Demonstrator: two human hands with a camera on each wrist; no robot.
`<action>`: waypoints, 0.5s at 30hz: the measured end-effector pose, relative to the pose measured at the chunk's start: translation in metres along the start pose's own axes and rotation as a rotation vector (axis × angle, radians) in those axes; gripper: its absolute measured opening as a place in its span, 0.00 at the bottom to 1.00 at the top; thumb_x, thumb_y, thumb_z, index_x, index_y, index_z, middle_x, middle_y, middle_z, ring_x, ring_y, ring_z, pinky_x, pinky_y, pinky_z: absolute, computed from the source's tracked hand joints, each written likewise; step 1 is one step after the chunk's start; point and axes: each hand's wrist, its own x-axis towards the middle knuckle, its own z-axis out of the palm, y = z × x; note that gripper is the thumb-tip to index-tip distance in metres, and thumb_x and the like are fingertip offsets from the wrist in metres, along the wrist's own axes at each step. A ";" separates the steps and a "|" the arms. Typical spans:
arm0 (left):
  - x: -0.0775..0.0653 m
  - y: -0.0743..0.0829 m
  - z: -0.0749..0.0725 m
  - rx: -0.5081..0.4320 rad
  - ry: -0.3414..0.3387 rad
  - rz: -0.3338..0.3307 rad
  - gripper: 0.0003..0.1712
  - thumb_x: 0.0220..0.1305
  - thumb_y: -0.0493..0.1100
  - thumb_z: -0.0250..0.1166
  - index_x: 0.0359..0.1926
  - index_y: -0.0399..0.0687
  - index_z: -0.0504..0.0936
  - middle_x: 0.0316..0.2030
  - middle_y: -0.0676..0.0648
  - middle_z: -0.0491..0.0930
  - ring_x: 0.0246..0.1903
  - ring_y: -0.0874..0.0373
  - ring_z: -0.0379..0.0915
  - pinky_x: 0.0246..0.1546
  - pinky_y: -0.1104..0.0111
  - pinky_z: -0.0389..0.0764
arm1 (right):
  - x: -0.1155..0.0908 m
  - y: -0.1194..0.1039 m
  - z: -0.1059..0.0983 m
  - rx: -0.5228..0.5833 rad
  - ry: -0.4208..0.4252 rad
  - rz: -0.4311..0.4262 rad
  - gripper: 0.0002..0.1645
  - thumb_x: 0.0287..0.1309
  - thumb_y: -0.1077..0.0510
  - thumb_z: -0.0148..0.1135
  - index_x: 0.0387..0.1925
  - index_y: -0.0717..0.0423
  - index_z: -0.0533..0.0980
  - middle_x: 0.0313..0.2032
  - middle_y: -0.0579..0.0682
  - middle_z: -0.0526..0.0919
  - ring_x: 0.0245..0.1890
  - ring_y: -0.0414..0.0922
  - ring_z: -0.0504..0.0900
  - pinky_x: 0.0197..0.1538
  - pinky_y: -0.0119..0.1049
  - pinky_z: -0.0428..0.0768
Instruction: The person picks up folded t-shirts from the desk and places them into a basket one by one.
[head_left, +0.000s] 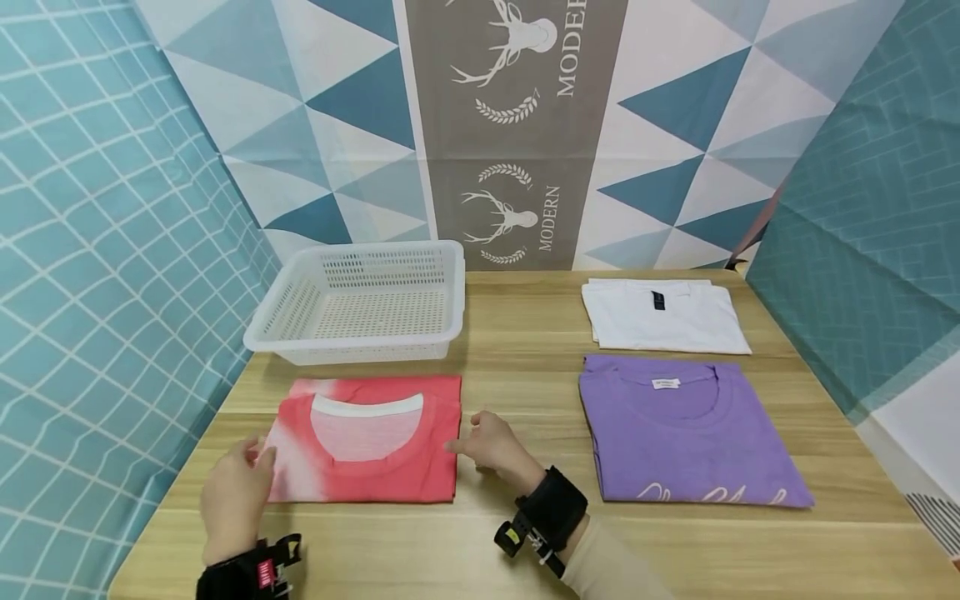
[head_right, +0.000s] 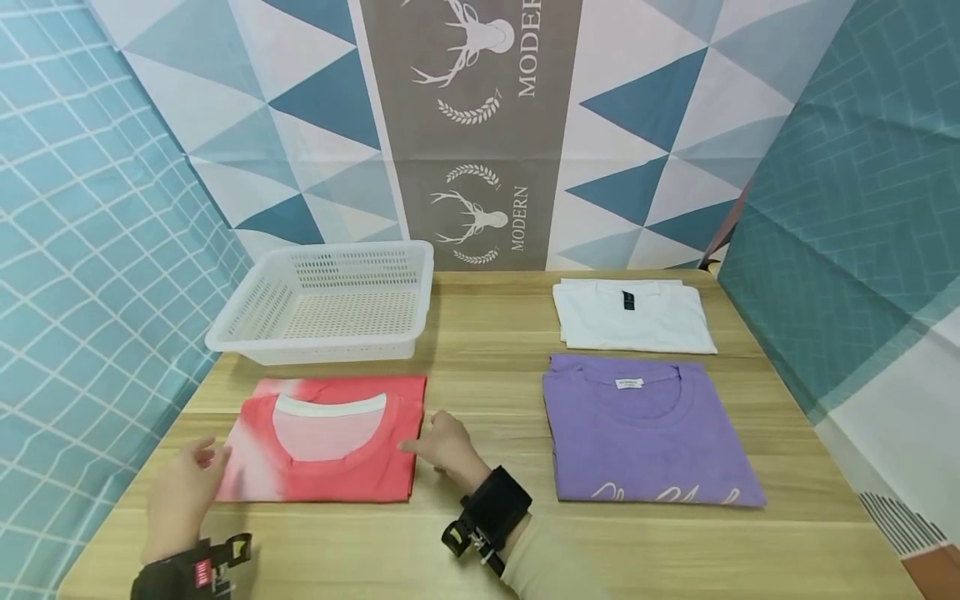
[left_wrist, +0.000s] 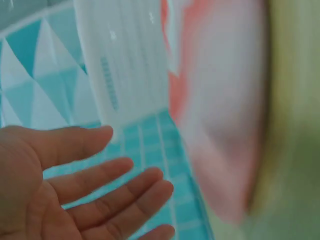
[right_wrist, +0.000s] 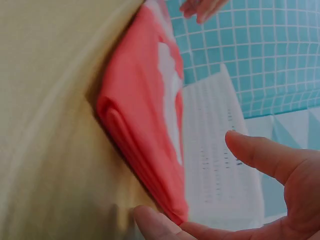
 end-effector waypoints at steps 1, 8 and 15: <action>0.002 -0.007 -0.001 0.010 -0.018 -0.035 0.26 0.67 0.45 0.53 0.58 0.26 0.71 0.49 0.25 0.77 0.47 0.28 0.74 0.41 0.45 0.75 | 0.000 0.000 0.002 0.009 -0.001 0.018 0.34 0.52 0.55 0.69 0.53 0.71 0.67 0.31 0.52 0.75 0.14 0.37 0.66 0.22 0.28 0.64; 0.006 -0.037 -0.003 0.042 -0.135 -0.159 0.28 0.65 0.47 0.51 0.54 0.26 0.73 0.54 0.26 0.74 0.50 0.25 0.70 0.39 0.48 0.76 | 0.003 0.000 0.012 0.080 0.005 0.042 0.31 0.54 0.59 0.67 0.12 0.47 0.54 0.11 0.41 0.59 0.12 0.37 0.66 0.18 0.27 0.67; 0.009 -0.045 0.002 0.003 -0.125 -0.121 0.20 0.62 0.43 0.55 0.45 0.28 0.80 0.46 0.26 0.79 0.42 0.29 0.75 0.28 0.63 0.71 | 0.004 0.006 0.022 0.179 0.027 0.038 0.15 0.56 0.65 0.61 0.20 0.56 0.65 0.18 0.48 0.72 0.16 0.38 0.73 0.22 0.31 0.81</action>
